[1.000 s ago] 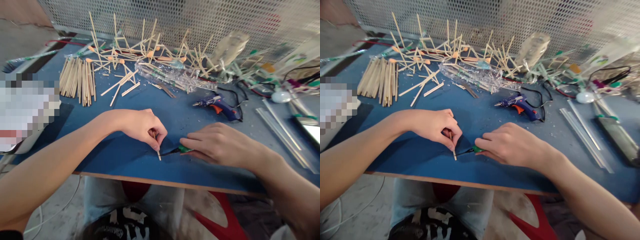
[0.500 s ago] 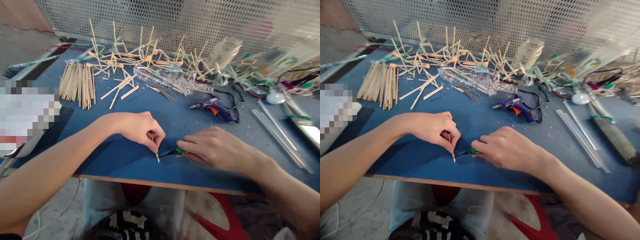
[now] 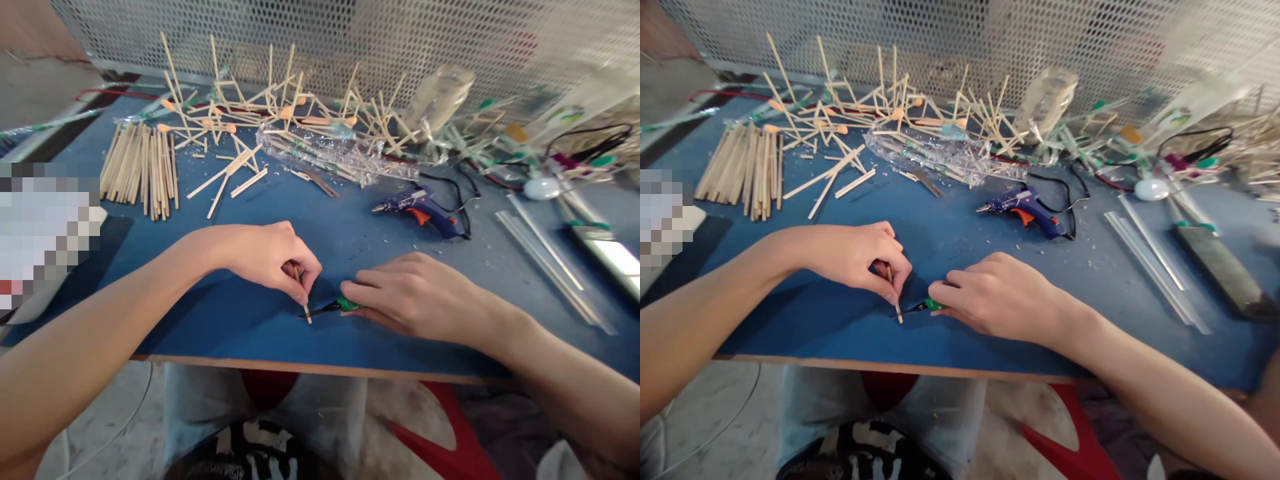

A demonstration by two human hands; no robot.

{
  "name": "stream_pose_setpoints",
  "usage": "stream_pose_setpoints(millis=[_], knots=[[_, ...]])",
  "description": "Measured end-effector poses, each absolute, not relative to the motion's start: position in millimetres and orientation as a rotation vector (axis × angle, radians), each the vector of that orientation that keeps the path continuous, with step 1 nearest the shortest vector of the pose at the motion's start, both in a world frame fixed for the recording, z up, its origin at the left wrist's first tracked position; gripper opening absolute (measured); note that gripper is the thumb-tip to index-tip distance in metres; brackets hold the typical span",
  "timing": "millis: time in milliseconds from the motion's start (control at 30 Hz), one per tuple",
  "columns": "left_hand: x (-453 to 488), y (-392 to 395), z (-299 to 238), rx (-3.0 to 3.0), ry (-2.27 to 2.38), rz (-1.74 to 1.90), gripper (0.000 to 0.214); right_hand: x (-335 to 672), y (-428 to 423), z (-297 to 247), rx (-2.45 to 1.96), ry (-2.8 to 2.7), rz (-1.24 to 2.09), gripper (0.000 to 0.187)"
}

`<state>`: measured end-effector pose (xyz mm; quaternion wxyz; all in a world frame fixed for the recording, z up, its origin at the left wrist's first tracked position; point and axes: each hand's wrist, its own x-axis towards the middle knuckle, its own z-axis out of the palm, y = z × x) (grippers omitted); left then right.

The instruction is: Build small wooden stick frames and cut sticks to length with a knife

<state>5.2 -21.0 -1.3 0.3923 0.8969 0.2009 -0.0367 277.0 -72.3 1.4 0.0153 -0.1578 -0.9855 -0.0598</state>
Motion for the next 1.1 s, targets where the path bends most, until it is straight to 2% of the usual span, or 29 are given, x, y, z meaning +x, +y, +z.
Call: stream_pose_setpoints(millis=[500,667,833,900,1000,1100], knots=[[5,-22,0,2.259,0.528,-0.094,0.018,277,-73,4,-0.513,-3.026,-0.239,0.030],[4,-20,-1,2.233,0.506,-0.069,0.016,275,-66,1,-0.458,-3.019,-0.201,0.037],[3,-20,-2,2.237,0.482,-0.057,0.017,291,-51,17,-0.330,-2.807,0.150,0.025],[3,-20,-1,2.260,0.480,-0.072,0.022,305,-46,33,-0.397,-2.661,0.223,0.021],[3,-22,2,2.291,0.505,-0.104,0.026,326,-47,50,-0.628,-2.555,0.021,0.020],[4,-24,3,2.329,0.525,-0.072,0.028,337,-65,41,-0.907,-2.515,0.013,0.023]])
